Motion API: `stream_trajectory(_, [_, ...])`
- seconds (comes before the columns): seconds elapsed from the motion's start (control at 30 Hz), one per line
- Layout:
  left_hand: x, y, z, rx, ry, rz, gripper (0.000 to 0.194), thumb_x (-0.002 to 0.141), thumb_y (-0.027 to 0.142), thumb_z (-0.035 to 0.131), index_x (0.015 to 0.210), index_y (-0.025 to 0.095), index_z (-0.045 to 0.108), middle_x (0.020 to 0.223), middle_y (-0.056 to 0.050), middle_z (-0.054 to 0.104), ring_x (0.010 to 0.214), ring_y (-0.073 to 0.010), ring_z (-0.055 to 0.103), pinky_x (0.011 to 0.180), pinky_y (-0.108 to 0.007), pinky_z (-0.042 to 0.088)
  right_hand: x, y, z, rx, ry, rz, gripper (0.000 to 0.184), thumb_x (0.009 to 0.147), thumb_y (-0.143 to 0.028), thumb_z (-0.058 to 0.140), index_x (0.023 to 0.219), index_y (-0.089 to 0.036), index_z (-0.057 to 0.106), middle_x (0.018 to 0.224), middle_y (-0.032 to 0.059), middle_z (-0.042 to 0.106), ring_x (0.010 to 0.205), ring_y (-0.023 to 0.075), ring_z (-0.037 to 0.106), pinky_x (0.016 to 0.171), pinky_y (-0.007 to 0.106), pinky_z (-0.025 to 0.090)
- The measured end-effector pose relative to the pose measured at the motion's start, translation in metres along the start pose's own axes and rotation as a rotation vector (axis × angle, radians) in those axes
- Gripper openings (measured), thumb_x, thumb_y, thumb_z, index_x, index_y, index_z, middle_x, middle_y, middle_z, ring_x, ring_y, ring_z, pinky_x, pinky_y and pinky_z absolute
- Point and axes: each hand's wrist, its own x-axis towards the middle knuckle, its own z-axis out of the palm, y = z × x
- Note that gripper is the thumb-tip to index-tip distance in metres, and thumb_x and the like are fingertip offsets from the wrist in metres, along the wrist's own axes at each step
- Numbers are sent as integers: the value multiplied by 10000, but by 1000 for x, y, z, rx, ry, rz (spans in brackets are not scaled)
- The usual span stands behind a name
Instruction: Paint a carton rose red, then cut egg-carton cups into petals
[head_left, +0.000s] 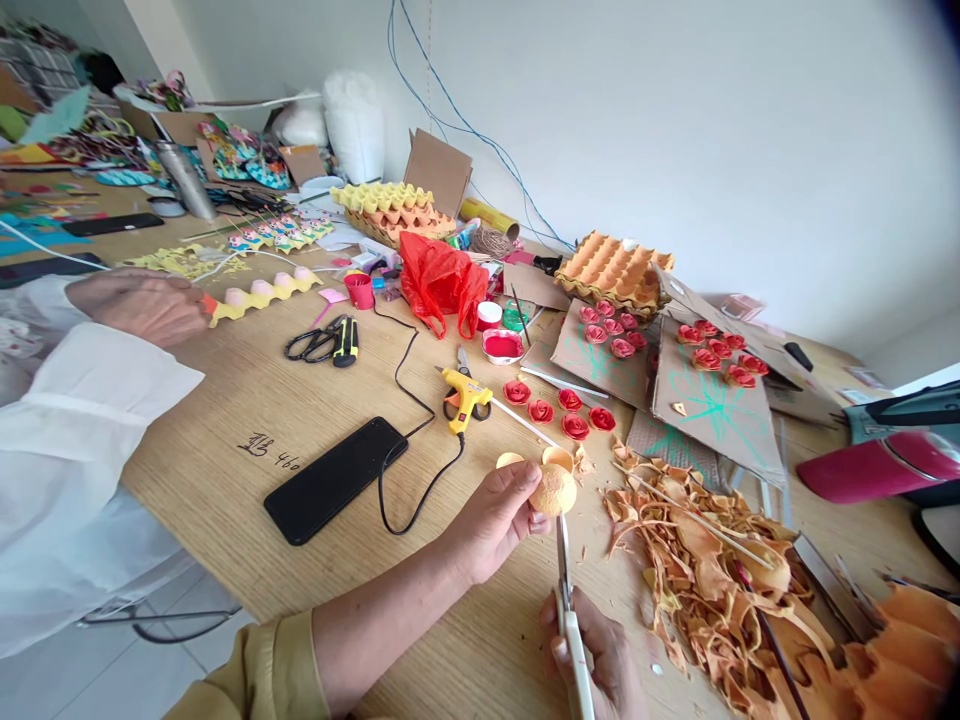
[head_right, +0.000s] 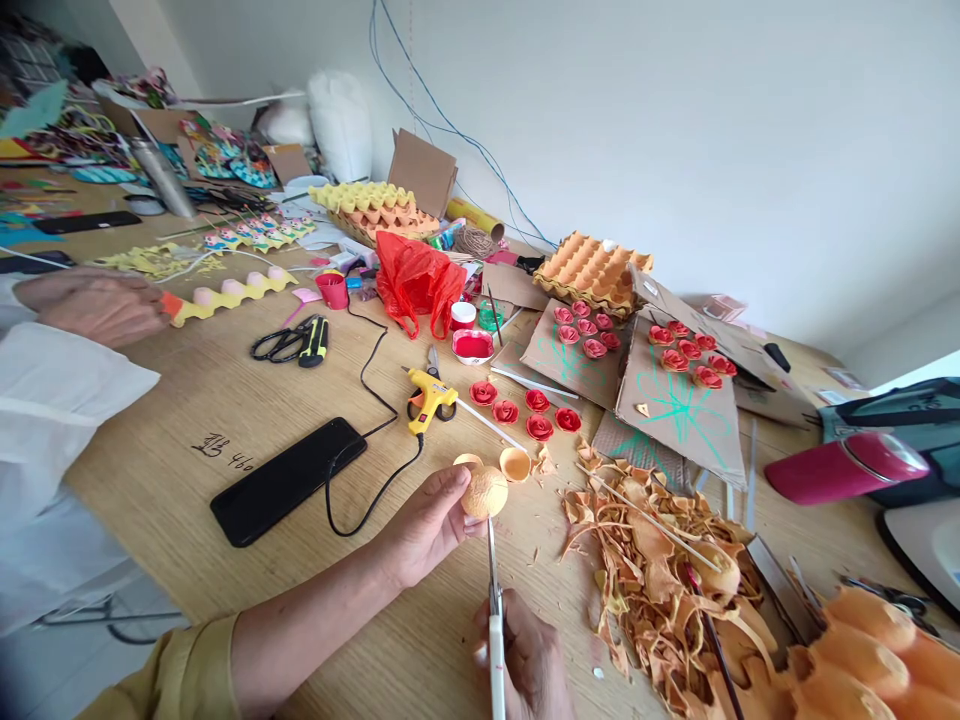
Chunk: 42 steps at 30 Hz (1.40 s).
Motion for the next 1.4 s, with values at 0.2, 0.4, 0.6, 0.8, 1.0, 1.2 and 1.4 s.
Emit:
stream_trajectory(0.2, [1, -3, -2, 68, 39, -42, 457, 677, 475, 880, 749, 117, 604, 687, -4, 566, 549, -42, 394, 512, -195, 271, 2, -5, -1, -33, 38, -39, 379, 945, -557, 490, 870, -199, 586, 644, -18, 516, 560, 126, 447, 524, 237, 351])
stream_trajectory(0.4, [-1, -3, -4, 34, -64, -161, 442, 724, 507, 836, 868, 131, 654, 727, 4, 548, 592, -63, 450, 531, -200, 304, 3, -2, 0, -121, 174, -61, 316, 946, -485, 523, 837, -198, 595, 684, -10, 555, 589, 129, 491, 547, 225, 406])
stream_trajectory(0.6, [-7, 0, 3, 51, -53, -208, 381, 642, 311, 920, 867, 137, 666, 785, 6, 574, 652, -58, 476, 553, -190, 300, 1, -1, 0, -205, 238, -98, 254, 940, -427, 558, 822, -203, 580, 688, -16, 562, 593, 127, 513, 545, 214, 425])
stream_trajectory(0.8, [-8, -1, 6, 179, -26, -48, 382, 623, 321, 923, 844, 134, 673, 786, -17, 640, 639, -72, 479, 581, -220, 320, 2, -5, -2, -250, 260, -102, 274, 937, -463, 553, 846, -210, 604, 689, 2, 607, 585, 145, 540, 534, 237, 421])
stream_trajectory(1.0, [-8, 0, 8, 228, -59, 6, 352, 637, 338, 911, 784, 137, 663, 748, -7, 635, 636, -82, 485, 588, -240, 321, 0, -7, -3, -256, 289, -87, 358, 936, -549, 527, 862, -209, 613, 695, 14, 606, 568, 148, 512, 513, 258, 390])
stream_trajectory(1.2, [-9, -1, 5, 214, -55, -33, 372, 621, 324, 921, 840, 141, 683, 774, -2, 638, 614, -74, 505, 607, -249, 339, -1, -6, -5, -285, 230, -111, 340, 951, -530, 512, 877, -212, 605, 720, 15, 601, 584, 146, 504, 519, 259, 377])
stream_trajectory(1.4, [-11, -4, 2, 210, -35, -88, 394, 606, 332, 932, 852, 148, 685, 777, 5, 643, 618, -79, 527, 630, -254, 371, -1, -6, -3, -266, 215, -116, 326, 956, -509, 512, 865, -208, 598, 716, 19, 604, 587, 146, 515, 520, 257, 387])
